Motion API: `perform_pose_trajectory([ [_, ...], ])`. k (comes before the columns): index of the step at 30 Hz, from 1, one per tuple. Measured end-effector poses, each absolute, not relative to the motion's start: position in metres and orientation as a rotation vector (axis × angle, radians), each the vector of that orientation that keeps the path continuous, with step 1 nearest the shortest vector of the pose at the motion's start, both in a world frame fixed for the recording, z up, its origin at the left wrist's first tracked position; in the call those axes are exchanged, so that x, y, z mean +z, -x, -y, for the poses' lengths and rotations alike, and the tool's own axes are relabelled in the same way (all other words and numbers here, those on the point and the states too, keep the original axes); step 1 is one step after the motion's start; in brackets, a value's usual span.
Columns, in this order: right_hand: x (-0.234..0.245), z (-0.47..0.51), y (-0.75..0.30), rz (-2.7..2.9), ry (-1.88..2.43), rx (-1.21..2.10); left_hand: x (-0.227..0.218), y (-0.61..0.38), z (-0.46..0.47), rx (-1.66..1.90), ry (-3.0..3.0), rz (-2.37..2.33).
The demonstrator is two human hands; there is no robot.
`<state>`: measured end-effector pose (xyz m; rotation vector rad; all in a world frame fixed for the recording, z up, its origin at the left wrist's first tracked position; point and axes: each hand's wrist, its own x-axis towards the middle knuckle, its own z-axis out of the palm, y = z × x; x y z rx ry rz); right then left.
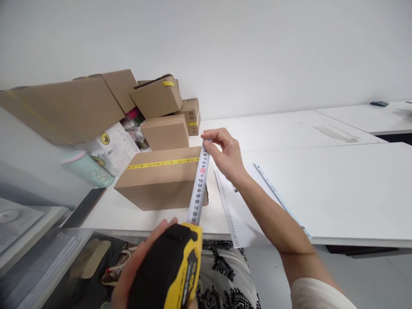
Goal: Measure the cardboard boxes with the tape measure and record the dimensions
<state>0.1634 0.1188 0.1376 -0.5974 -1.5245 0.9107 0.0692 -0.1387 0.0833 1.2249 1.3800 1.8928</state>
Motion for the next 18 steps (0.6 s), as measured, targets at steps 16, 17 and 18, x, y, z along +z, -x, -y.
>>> perform_pose_trajectory([
  [16, 0.049, -0.090, -0.189, 2.003, 0.734, 1.000, 0.118, 0.028, 0.048, 2.115, -0.867, -1.263],
  [17, 0.040, -0.100, -0.190, 2.058, 0.754, 1.076, 0.117, 0.039, 0.048, 2.151, -0.816, -1.262],
  [18, 0.033, -0.109, -0.191, 2.109, 0.761, 1.145, 0.117, 0.051, 0.049, 2.197, -0.766, -1.262],
])
